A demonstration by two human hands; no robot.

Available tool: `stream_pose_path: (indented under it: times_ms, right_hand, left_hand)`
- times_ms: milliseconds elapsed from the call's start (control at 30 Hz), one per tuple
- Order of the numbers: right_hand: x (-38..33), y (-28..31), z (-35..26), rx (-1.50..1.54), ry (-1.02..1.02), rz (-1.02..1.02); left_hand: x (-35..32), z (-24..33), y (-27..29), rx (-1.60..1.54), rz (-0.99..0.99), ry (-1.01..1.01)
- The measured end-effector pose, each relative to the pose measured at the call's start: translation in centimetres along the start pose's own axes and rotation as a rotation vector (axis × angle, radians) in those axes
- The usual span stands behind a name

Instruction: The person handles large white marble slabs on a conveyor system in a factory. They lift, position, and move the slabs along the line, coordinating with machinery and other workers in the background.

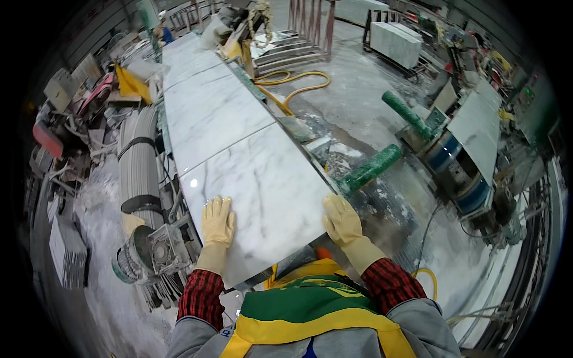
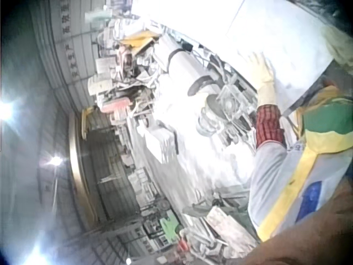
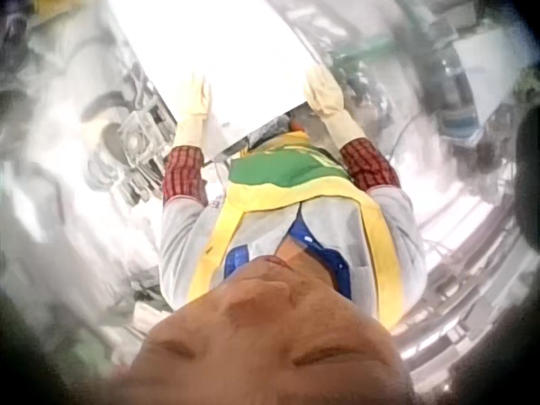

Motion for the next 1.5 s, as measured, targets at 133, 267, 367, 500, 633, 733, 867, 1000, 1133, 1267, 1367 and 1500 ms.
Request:
stream_pose_path:
  times_ms: [133,267,367,500,633,733,867,1000,1133,1267,1367,1500]
  right_hand:
    - [-2.2,1.0,-0.6,0.03,-0.067,0.016]
    - [-3.7,1.2,-1.0,0.035,-0.141,-0.021]
    - [-4.2,0.7,-0.9,0.009,-0.187,-0.058]
    - [-5.2,0.2,-0.3,0.067,-0.21,-0.087]
    - [-4.7,0.5,-1.1,-0.007,-0.117,-0.036]
    - [-4.5,1.2,-1.6,0.043,-0.157,-0.065]
    - [-5.0,1.8,-0.7,0.098,-0.125,-0.082]
    - [-5.1,2.5,0.9,0.315,-0.162,-0.179]
    - [-6.1,3.9,0.8,0.52,-0.473,-0.126]
    - [-9.7,2.5,2.7,0.386,-0.878,-0.33]
    - [-10.6,0.0,1.1,0.653,-1.043,-0.78]
    - [-13.0,-6.6,-0.7,1.31,-0.835,-0.615]
  left_hand:
    - [2.2,-1.7,-1.4,0.021,0.003,0.018]
    - [3.7,-2.5,-1.7,0.008,0.016,0.03]
    - [3.9,-2.5,-1.8,0.007,0.021,0.03]
    - [3.9,-2.0,-1.5,0.039,-0.008,0.017]
    - [3.8,-2.8,-2.0,0.03,0.05,0.026]
    - [4.0,-2.4,-1.4,-0.001,0.037,0.013]
    - [4.3,-2.2,-1.6,0.016,0.038,0.024]
    - [4.4,-2.3,-1.7,0.031,0.043,0.057]
    - [4.3,-2.4,-1.9,0.015,0.032,0.079]
    - [4.4,-2.3,-1.9,0.025,0.033,0.084]
    - [4.5,-2.5,-2.1,0.023,0.022,0.093]
    - [5.1,-2.2,-2.1,0.015,0.011,0.095]
Point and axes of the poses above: each hand's wrist, its own x-axis towards the middle knuckle, its own y-axis out of the back of the hand, z = x × y, the point moved 7 cm from there along x, towards the middle knuckle, and after that the axes turned 12 degrees about -z, right-handed, at the moved point
